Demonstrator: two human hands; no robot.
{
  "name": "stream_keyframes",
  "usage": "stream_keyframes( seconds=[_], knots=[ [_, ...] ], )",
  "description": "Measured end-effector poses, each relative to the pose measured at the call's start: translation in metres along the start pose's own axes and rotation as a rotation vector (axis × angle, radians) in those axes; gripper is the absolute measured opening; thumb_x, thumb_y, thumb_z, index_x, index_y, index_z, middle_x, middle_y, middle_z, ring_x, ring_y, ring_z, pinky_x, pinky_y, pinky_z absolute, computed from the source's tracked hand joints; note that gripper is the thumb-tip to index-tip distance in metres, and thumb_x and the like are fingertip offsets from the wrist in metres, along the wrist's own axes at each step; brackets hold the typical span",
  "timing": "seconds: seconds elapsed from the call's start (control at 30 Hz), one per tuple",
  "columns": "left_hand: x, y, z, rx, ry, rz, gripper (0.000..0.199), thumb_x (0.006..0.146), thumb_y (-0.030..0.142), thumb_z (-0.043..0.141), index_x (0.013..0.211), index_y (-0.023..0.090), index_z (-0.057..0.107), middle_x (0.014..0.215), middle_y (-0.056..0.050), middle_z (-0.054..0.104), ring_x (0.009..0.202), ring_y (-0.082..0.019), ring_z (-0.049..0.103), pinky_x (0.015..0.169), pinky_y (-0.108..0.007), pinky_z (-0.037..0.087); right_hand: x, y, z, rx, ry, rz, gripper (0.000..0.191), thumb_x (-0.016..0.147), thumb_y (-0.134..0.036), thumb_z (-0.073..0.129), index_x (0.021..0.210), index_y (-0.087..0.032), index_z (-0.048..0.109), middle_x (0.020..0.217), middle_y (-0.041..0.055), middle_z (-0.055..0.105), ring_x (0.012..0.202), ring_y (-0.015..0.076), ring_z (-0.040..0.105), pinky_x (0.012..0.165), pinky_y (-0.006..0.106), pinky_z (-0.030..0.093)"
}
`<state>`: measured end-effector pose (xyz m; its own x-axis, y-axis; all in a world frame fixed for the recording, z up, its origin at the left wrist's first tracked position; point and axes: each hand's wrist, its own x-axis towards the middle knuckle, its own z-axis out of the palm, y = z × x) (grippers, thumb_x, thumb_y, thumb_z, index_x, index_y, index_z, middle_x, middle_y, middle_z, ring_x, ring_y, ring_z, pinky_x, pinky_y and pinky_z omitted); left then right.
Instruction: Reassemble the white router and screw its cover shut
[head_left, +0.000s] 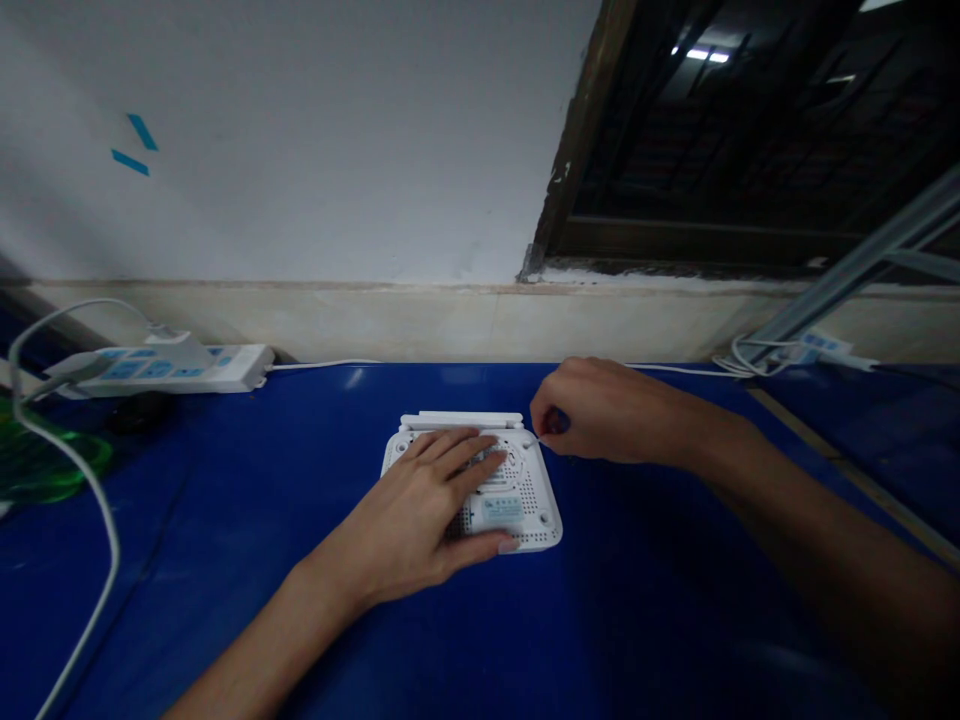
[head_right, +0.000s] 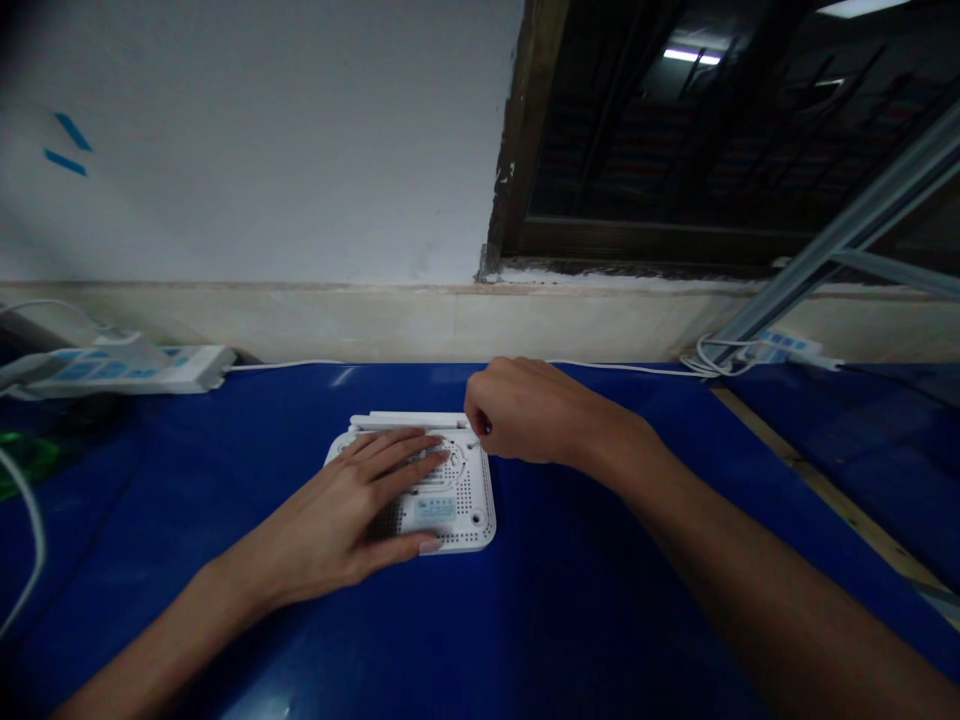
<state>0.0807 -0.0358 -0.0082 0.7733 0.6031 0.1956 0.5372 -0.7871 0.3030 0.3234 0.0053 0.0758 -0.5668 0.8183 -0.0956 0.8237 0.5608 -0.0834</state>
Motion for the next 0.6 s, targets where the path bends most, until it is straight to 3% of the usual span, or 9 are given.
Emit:
stream_keyframes(
  seconds=[0.1,0.2,0.3,0.4,0.47,0.6],
  knots=[
    [-0.002,-0.002,0.001,0.008,0.002,0.018,0.072,0.096,0.063,0.056,0.153,0.022,0.044,0.158,-0.010,0.046,0.147,-0.030,0.039,0.120,-0.052,0.035,0.018,-0.023,-0.007,-0.245,-0.064,-0.054,0.016,0.070,-0.006,0.067,0.071,-0.021,0.074,0.068,0.0046,0.070,0.058,0.0176,0.061,0.053,0.030,0.028],
    [-0.003,-0.003,0.002,0.005,0.019,0.036,0.072,0.095,0.060,0.059,0.153,0.020,0.044,0.157,-0.012,0.047,0.147,-0.029,0.040,0.120,-0.052,0.035,0.029,-0.039,-0.009,-0.318,-0.086,-0.094,0.011,0.069,-0.009,0.070,0.073,-0.018,0.072,0.067,0.0072,0.069,0.060,0.0187,0.061,0.054,0.030,0.028],
    [-0.002,-0.004,0.003,-0.007,0.038,0.047,0.071,0.095,0.060,0.060,0.152,0.021,0.046,0.156,-0.011,0.048,0.147,-0.030,0.039,0.120,-0.052,0.035,0.026,-0.040,-0.011,-0.232,-0.110,-0.127,0.012,0.071,-0.014,0.069,0.082,-0.019,0.069,0.076,0.0076,0.069,0.064,0.0203,0.062,0.053,0.029,0.029],
    [-0.001,-0.004,0.004,-0.006,0.031,0.045,0.072,0.095,0.061,0.059,0.153,0.021,0.045,0.156,-0.012,0.048,0.148,-0.030,0.039,0.120,-0.053,0.035,0.013,-0.031,-0.014,-0.087,-0.134,-0.142,0.021,0.072,-0.009,0.065,0.090,-0.020,0.064,0.085,0.0061,0.068,0.070,0.0189,0.061,0.053,0.027,0.034],
    [-0.001,-0.004,0.004,-0.005,0.030,0.042,0.073,0.095,0.061,0.059,0.153,0.021,0.044,0.156,-0.013,0.048,0.147,-0.031,0.039,0.120,-0.054,0.034,0.004,-0.023,-0.014,-0.008,-0.088,-0.172,0.018,0.077,-0.007,0.063,0.090,-0.020,0.060,0.088,0.0050,0.067,0.075,0.0175,0.061,0.058,0.026,0.038],
    [-0.003,-0.003,0.004,-0.006,0.031,0.029,0.071,0.094,0.060,0.060,0.153,0.023,0.044,0.157,-0.011,0.047,0.147,-0.031,0.039,0.120,-0.054,0.034,-0.005,-0.012,0.000,0.143,0.176,-0.159,0.014,0.089,-0.016,0.066,0.101,-0.021,0.059,0.090,0.0019,0.068,0.075,0.0155,0.062,0.064,0.024,0.040]
  ],
)
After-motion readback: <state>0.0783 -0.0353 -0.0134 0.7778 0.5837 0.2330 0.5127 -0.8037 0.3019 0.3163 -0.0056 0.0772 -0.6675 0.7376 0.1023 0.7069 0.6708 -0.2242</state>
